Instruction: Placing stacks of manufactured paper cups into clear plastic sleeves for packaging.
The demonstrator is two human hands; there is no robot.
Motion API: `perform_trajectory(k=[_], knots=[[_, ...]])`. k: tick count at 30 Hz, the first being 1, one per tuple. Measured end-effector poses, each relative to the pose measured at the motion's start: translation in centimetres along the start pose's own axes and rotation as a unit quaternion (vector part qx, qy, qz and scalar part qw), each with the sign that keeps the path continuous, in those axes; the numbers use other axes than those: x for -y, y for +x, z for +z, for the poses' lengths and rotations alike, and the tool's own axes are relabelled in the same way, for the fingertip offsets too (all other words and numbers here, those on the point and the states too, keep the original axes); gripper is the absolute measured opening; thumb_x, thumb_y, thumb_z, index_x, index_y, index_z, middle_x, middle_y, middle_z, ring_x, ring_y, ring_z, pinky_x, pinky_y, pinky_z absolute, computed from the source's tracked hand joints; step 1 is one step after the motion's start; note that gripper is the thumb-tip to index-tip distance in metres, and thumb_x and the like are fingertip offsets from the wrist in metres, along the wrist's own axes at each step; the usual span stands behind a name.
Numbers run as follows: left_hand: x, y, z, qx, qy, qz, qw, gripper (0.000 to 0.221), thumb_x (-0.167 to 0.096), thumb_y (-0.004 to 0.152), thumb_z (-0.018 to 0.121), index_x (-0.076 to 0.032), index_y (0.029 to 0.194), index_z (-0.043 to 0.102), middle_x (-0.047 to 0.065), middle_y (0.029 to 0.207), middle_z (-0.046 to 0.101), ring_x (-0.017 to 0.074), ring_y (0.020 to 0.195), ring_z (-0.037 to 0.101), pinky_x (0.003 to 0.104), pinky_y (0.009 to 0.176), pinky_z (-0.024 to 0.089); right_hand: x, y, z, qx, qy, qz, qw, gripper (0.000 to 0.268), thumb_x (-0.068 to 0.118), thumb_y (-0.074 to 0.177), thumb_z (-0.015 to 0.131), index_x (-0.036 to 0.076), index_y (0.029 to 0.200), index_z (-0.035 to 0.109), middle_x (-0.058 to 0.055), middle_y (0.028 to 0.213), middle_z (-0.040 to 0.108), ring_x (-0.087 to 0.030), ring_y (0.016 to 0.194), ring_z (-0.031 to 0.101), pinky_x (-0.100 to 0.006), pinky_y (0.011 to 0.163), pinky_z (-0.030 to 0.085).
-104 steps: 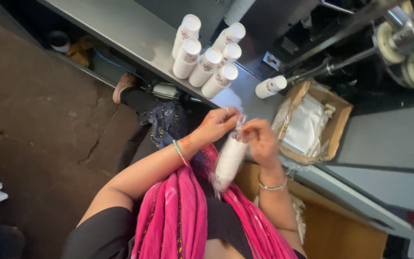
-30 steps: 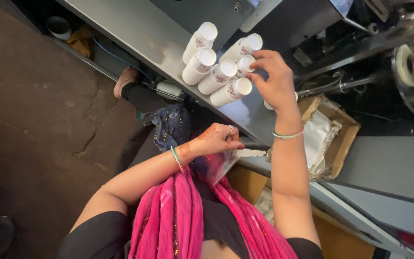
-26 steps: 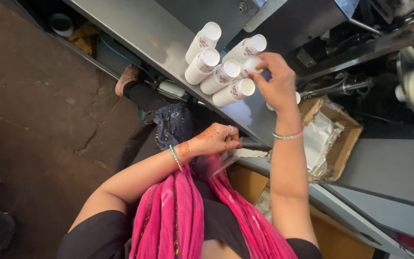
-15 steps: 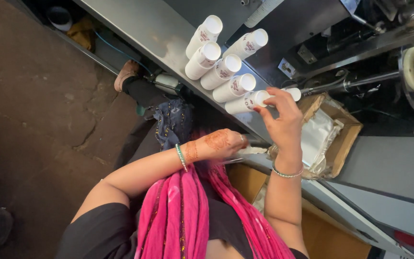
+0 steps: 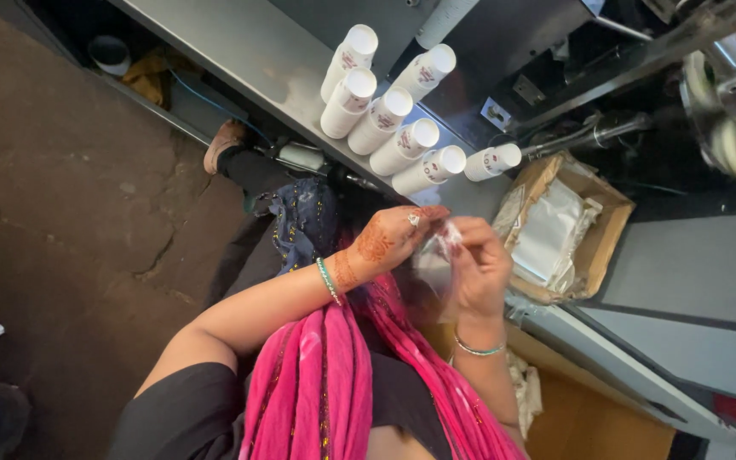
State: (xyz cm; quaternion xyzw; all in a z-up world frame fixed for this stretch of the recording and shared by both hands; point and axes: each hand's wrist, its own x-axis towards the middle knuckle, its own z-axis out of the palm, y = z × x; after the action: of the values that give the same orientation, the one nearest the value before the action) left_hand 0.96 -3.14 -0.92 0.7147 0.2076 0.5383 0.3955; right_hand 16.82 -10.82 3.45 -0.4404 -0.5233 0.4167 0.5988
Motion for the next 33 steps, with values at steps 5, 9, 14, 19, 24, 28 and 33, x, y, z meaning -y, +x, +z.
perform_trajectory(k=[5,9,14,19,24,28,33], knots=[[0.8,0.3,0.0,-0.018,-0.088,-0.086,0.992,0.014,-0.007,0.1,0.059,-0.002,0.11,0.068,0.012,0.093,0.073,0.0236,0.084,0.073,0.032,0.077,0.058,0.6,0.6,-0.8,0.009,0.144,0.062,0.988,0.01,0.006,0.099,0.069,0.004,0.096,0.06,-0.014,0.089,0.069,-0.025,0.084,0.072,-0.034,0.069,0.059],[0.6,0.4,-0.9,0.09,-0.229,-0.256,0.935,0.027,-0.022,0.103,0.067,0.002,0.091,0.067,0.011,0.074,0.064,0.0147,0.067,0.063,0.031,0.064,0.052,1.3,1.3,-1.0,0.054,-0.085,0.031,0.994,0.011,0.012,0.098,0.065,0.002,0.095,0.065,-0.011,0.086,0.067,-0.02,0.074,0.06,-0.028,0.067,0.049],[-2.2,0.9,-1.5,0.135,0.042,-0.075,0.987,0.026,-0.025,0.095,0.073,-0.002,0.085,0.067,0.012,0.073,0.06,0.026,0.069,0.059,0.038,0.063,0.051,-2.8,0.8,-1.1,-0.02,-0.308,-0.042,0.95,0.011,0.01,0.093,0.072,0.001,0.089,0.068,-0.009,0.082,0.059,-0.018,0.067,0.049,-0.032,0.059,0.036],[-1.5,-0.3,0.3,0.205,0.049,0.185,0.96,0.005,-0.012,0.089,0.067,-0.009,0.086,0.067,0.01,0.084,0.063,0.0307,0.085,0.064,0.042,0.074,0.055,-5.4,2.7,0.6,-0.089,-0.393,0.142,0.904,0.02,0.018,0.102,0.069,0.001,0.094,0.061,-0.01,0.076,0.066,-0.017,0.067,0.055,-0.032,0.059,0.044],[4.0,2.9,-2.6,0.079,-0.135,-0.154,0.976,0.01,-0.011,0.101,0.066,-0.003,0.102,0.073,0.01,0.091,0.073,0.0154,0.082,0.07,0.029,0.075,0.058,-7.8,6.1,-7.5,-0.037,-0.157,0.088,0.983,0.015,0.015,0.095,0.073,0.002,0.096,0.065,-0.01,0.096,0.073,-0.017,0.081,0.067,-0.029,0.07,0.055],[7.2,3.8,-4.7,0.124,-0.349,-0.225,0.901,0.012,-0.006,0.097,0.073,0.003,0.104,0.073,0.009,0.103,0.074,0.0151,0.097,0.069,0.03,0.09,0.057,-2.5,10.5,-6.2,0.001,0.016,0.087,0.996,0.016,0.012,0.096,0.074,0.004,0.107,0.067,-0.009,0.1,0.071,-0.019,0.088,0.07,-0.032,0.074,0.059],[10.7,1.7,-1.6,-0.019,-0.43,-0.324,0.843,0.017,-0.007,0.099,0.066,0.008,0.106,0.069,0.016,0.099,0.075,0.0223,0.087,0.075,0.033,0.082,0.063,-8.8,12.9,-6.2,-0.085,-0.104,0.121,0.984,0.012,0.011,0.097,0.07,0.005,0.107,0.068,-0.01,0.094,0.07,-0.02,0.081,0.067,-0.031,0.061,0.05]])
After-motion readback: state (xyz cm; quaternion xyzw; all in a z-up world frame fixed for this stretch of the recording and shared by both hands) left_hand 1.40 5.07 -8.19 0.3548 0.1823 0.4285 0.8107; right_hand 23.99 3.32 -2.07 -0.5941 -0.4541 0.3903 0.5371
